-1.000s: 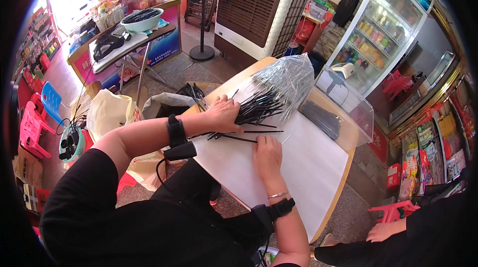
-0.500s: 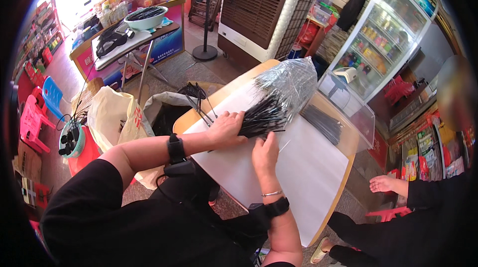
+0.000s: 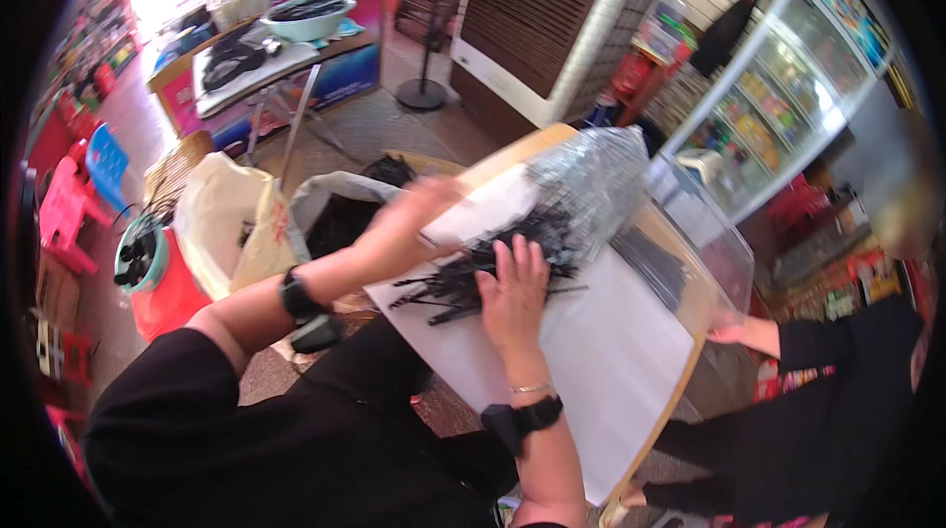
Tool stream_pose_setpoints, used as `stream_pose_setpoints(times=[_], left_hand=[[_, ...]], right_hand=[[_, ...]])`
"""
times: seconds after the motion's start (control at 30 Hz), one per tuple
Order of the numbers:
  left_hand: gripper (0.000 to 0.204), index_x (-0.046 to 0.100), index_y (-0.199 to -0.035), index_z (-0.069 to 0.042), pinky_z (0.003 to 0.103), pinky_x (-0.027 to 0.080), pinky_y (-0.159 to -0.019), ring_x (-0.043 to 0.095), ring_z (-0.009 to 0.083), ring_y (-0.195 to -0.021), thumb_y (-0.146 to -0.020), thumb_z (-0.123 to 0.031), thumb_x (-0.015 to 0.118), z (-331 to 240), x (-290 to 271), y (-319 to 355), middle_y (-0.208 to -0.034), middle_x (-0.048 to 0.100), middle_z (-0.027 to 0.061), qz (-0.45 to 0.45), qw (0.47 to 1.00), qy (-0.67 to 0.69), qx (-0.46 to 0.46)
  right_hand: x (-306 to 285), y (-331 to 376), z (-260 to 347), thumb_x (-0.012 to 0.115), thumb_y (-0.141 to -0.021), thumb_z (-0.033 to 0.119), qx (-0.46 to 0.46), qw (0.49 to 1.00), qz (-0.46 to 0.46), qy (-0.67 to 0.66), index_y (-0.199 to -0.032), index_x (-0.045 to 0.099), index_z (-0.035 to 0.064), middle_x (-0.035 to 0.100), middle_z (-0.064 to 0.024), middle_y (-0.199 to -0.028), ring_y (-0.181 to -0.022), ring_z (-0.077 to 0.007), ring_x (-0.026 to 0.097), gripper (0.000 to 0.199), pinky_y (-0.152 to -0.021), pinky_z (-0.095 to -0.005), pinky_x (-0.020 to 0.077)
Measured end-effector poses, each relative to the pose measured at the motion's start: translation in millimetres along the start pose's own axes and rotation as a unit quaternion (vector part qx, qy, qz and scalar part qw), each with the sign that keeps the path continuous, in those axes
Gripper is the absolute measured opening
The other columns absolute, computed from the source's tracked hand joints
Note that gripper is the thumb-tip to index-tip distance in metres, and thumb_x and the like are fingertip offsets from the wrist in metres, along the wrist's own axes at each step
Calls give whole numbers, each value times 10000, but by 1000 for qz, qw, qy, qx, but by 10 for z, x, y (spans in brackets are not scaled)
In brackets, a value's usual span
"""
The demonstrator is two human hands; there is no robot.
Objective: Organizing and sorting black zip ties or similar thin plastic rods on a workspace.
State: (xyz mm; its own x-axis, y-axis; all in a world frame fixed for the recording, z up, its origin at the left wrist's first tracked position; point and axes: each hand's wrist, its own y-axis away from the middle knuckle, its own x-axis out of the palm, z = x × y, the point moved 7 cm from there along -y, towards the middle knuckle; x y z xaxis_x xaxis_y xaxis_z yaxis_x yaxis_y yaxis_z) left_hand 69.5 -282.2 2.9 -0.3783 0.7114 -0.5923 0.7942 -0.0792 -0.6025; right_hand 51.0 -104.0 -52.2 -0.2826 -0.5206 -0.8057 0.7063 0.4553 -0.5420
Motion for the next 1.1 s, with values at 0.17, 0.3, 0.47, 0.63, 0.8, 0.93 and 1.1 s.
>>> stream_pose_setpoints(times=[0.17,0.3,0.47,0.63,0.8,0.93,1.1], left_hand=[[706,354,-1364,41,438,328,-1050,402,385,-1272,-889,-440,561,1003,-443,628,-1395,400,247,-83,932,-152,-318],[784,332,-1366,68,452,418,-957,539,424,-1126,-885,-524,516,1090,59,483,-1163,568,317,115,902,-41,-414],[591,366,-1345,56,434,409,-974,537,373,-1144,-866,-227,565,855,319,110,-1220,539,296,93,971,-109,-192],[581,395,-1353,9,412,331,-1059,528,334,-1159,-787,1,528,485,683,8,-1295,498,246,118,987,51,-99],[565,412,-1380,-69,374,436,-954,556,328,-1116,-835,77,445,381,675,0,-1253,554,212,115,985,124,-40],[293,563,-1189,-21,347,458,-859,610,289,-977,-916,-110,507,455,238,67,-1038,626,204,48,989,76,-114],[300,641,-788,-13,355,471,-573,613,257,-624,-797,-306,706,173,-82,578,-688,611,110,143,980,9,-139]], right_hand=[[47,-58,142,555,-902,319,0,1000,3,3,-1334,434,65,371,-186,-1423,-1336,-395,291,516,-1094,-539,220],[26,-21,77,536,-915,327,14,1000,4,2,-1353,410,57,341,-192,-1443,-1357,-394,258,530,-1114,-527,199],[29,3,83,526,-922,339,16,1000,11,6,-1364,393,40,321,-194,-1455,-1368,-391,241,550,-1123,-524,183],[34,12,91,537,-915,325,14,1000,9,9,-1361,388,36,324,-197,-1450,-1364,-389,247,552,-1123,-526,186],[-18,-4,125,581,-886,309,-1,1000,-13,10,-1328,426,51,374,-189,-1417,-1339,-385,295,535,-1109,-529,211],[-33,12,84,553,-904,313,11,1000,14,10,-1341,423,59,354,-174,-1439,-1354,-378,275,522,-1114,-525,201],[-10,12,79,527,-921,325,6,1000,18,9,-1334,427,66,361,-179,-1429,-1338,-385,290,498,-1106,-528,218]])
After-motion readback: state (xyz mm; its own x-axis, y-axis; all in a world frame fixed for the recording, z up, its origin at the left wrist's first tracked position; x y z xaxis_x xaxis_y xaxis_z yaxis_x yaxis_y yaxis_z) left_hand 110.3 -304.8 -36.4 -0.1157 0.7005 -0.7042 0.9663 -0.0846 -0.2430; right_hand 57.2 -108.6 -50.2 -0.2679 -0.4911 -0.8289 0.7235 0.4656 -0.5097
